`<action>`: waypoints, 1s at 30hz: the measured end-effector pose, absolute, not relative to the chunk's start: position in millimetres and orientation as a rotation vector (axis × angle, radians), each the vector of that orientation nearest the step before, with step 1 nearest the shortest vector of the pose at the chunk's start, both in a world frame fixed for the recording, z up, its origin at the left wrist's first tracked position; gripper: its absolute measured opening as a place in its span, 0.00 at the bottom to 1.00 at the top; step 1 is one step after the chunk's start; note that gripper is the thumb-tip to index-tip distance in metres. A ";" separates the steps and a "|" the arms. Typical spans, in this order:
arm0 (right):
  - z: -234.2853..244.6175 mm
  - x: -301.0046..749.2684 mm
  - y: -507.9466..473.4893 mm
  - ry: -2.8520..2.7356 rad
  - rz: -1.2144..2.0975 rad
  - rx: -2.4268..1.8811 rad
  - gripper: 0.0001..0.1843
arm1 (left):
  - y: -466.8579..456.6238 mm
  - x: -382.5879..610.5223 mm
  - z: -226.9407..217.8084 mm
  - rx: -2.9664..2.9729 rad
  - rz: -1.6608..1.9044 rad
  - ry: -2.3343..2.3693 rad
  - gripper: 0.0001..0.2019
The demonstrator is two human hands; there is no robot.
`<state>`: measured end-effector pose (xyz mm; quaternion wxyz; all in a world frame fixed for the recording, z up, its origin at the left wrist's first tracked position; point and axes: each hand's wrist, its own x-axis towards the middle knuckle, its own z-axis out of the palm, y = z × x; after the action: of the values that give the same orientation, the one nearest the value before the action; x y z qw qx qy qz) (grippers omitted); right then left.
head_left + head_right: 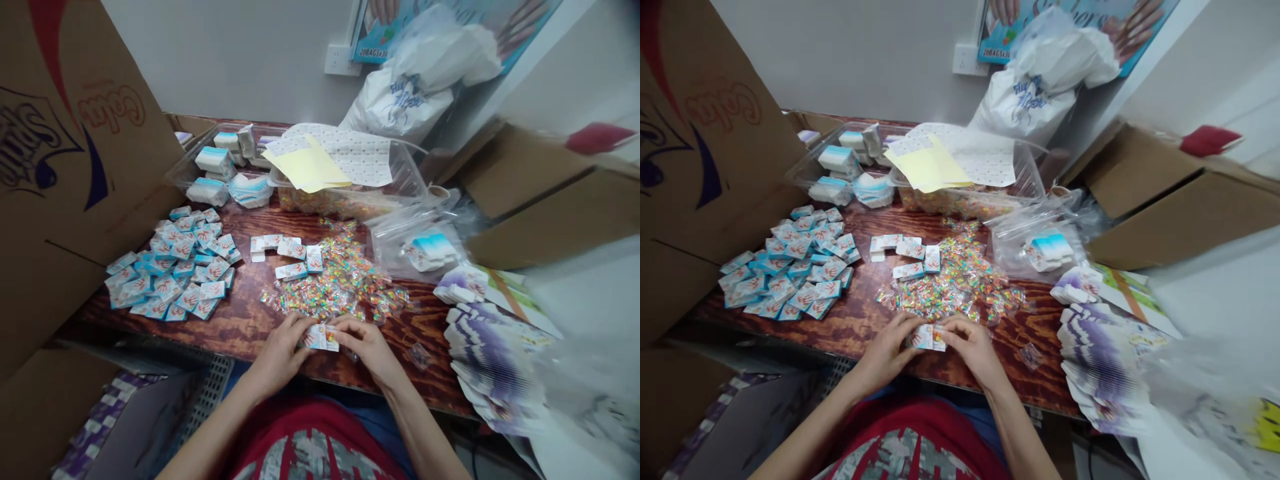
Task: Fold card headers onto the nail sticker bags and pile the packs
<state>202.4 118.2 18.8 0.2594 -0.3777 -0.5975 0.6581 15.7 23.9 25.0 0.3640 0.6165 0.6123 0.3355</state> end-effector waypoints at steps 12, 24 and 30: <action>16.7 176.4 113.8 -1.838 1.360 -1.053 0.12 | 24.6 33.9 17.4 1.438 1.113 1.657 0.22; 12.4 173.4 101.4 -1.165 1.599 -1.035 0.22 | 36.3 37.5 34.4 1.111 1.215 1.559 0.17; 21.5 178.2 109.8 -1.210 1.768 -0.903 0.20 | 31.7 28.3 44.5 1.035 1.132 1.291 0.28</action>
<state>178.2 109.8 21.5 0.3970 -0.3563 -0.4778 0.6980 28.3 31.7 44.5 0.5381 0.4350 0.5428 0.4760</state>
